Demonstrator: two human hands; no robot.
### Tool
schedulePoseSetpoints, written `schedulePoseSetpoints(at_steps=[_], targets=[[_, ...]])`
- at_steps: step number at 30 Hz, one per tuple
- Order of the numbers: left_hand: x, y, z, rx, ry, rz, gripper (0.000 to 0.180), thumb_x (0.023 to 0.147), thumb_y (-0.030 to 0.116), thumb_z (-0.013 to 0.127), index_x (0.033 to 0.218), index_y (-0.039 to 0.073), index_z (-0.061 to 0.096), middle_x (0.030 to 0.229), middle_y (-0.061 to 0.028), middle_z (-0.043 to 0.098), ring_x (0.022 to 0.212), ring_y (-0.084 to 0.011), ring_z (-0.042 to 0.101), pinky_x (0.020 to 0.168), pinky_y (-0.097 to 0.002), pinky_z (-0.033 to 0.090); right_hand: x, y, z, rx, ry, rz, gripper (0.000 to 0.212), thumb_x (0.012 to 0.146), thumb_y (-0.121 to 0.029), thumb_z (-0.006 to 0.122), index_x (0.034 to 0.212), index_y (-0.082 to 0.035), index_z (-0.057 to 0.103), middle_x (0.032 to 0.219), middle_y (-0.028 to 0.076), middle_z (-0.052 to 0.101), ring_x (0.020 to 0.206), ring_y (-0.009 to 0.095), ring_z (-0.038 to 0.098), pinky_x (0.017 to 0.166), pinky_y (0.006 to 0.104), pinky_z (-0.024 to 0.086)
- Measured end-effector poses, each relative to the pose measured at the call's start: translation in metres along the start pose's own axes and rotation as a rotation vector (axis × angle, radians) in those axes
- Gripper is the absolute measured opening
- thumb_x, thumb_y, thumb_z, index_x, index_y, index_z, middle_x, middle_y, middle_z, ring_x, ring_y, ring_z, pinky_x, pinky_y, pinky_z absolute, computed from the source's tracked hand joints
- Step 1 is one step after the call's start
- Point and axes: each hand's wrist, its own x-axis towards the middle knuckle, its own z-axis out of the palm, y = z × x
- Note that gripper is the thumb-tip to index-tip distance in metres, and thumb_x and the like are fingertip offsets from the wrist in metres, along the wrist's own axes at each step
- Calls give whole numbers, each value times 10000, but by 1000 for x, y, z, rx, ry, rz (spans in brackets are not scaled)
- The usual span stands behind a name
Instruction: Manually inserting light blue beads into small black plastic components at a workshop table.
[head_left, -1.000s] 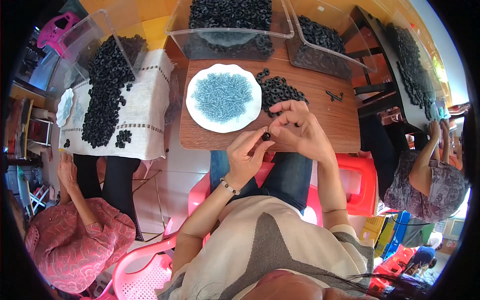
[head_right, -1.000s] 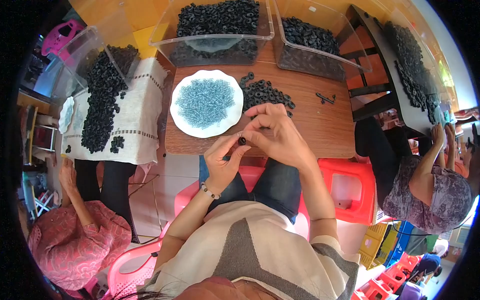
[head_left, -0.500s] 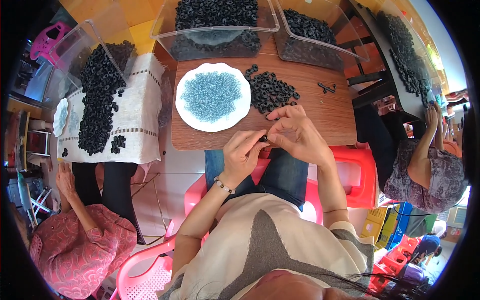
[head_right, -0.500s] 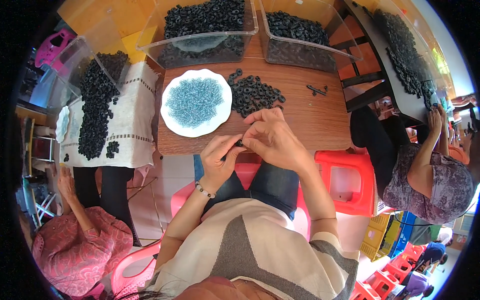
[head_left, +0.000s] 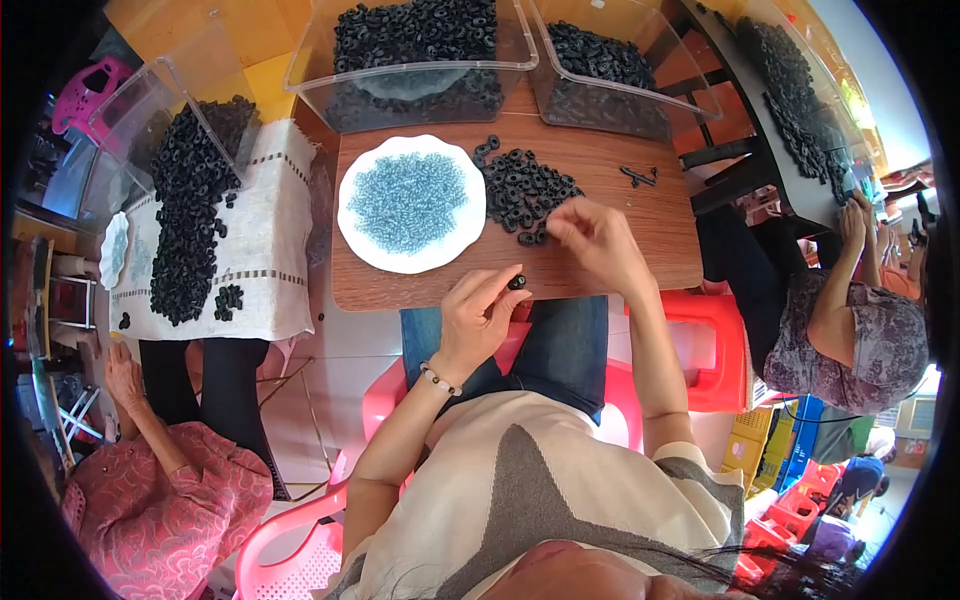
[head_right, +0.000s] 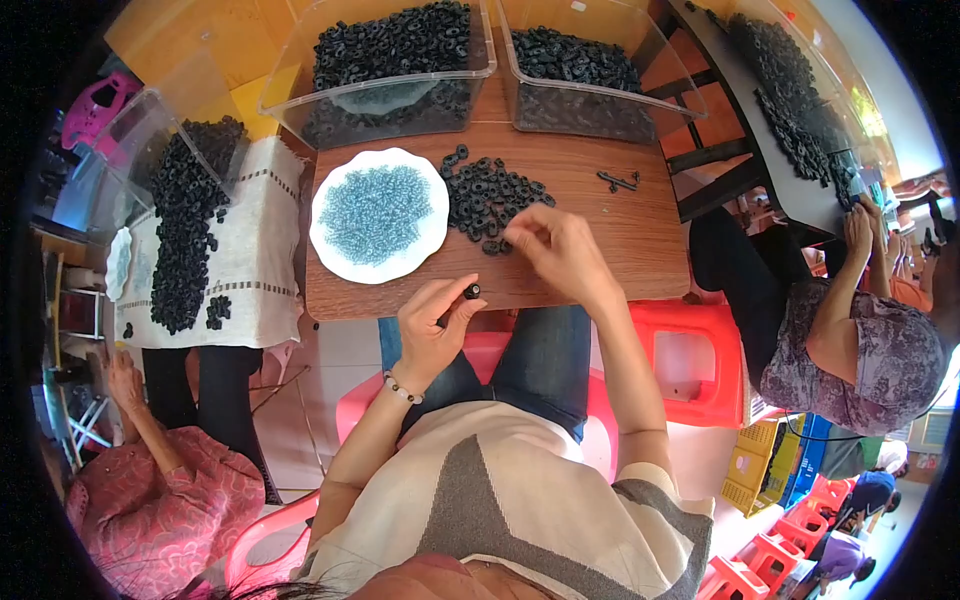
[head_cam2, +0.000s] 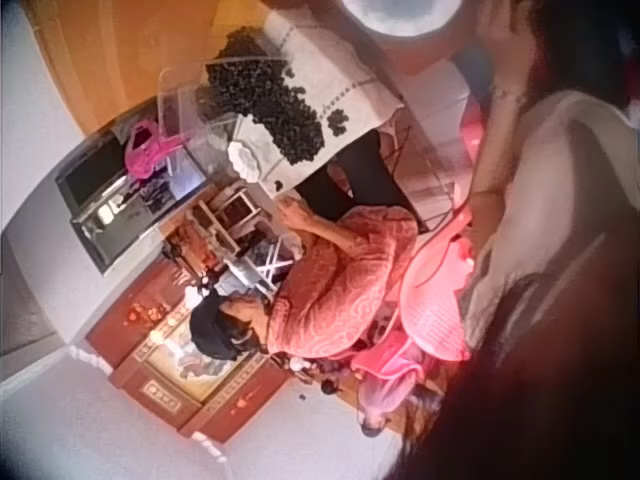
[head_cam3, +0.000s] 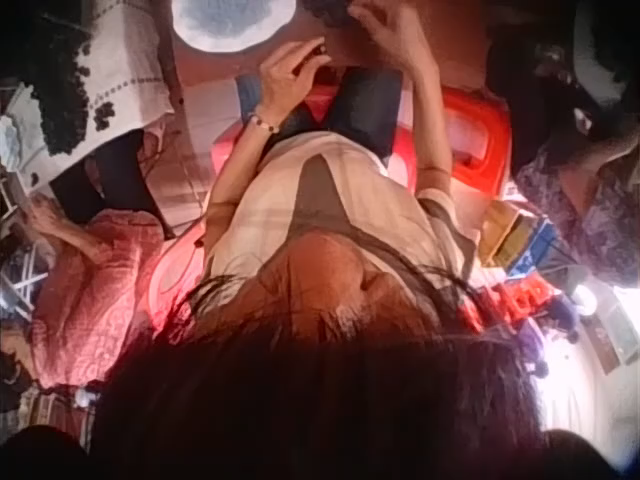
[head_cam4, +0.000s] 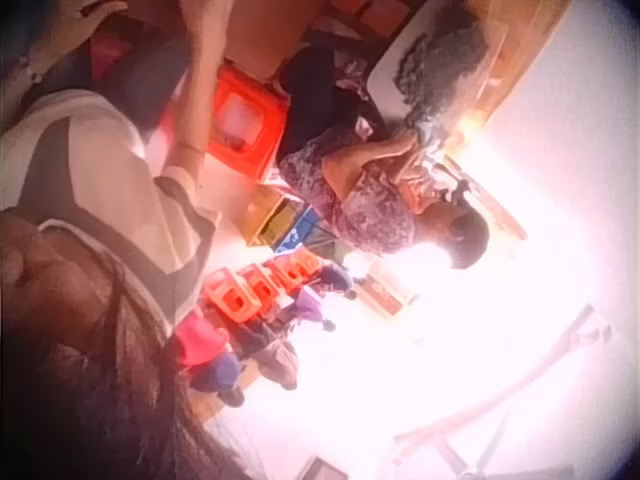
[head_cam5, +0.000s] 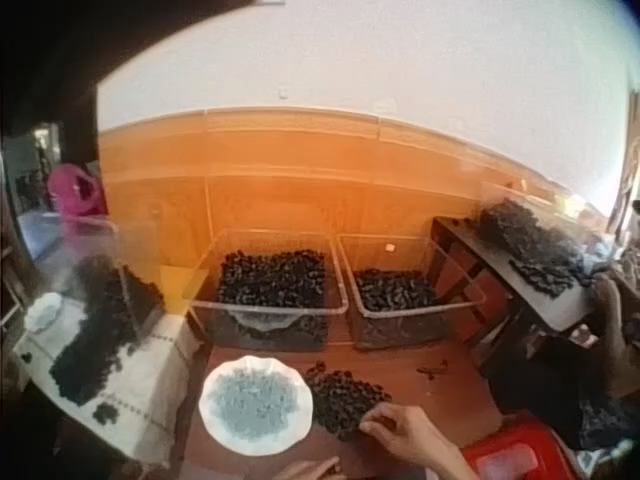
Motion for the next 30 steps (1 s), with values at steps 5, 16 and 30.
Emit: schedulePoseSetpoints(at_steps=[5, 16, 30], targets=[[2, 0, 0, 18, -14, -44, 308, 862, 87, 818, 1157, 23, 758, 937, -121, 733, 792, -285, 694, 686, -373, 555, 38, 29, -4, -220, 128, -113, 130, 914, -107, 726, 1014, -26, 749, 884, 179, 748, 727, 333, 690, 686, 418, 538], [2, -3, 1, 34, -20, -7, 295, 860, 92, 820, 1139, 18, 759, 943, -126, 729, 808, -299, 694, 699, -384, 559, 70, 29, 22, -544, 70, -224, 92, 848, -102, 735, 915, -49, 699, 925, 149, 726, 960, 400, 648, 835, 493, 542], [4, -1, -3, 18, -20, -58, 304, 855, 87, 821, 1148, 29, 762, 949, -126, 727, 813, -293, 693, 697, -379, 557, 11, 12, 20, 512, -33, 65, 210, 1037, -174, 668, 1179, -42, 750, 917, -44, 664, 800, 61, 554, 725, 225, 464]])
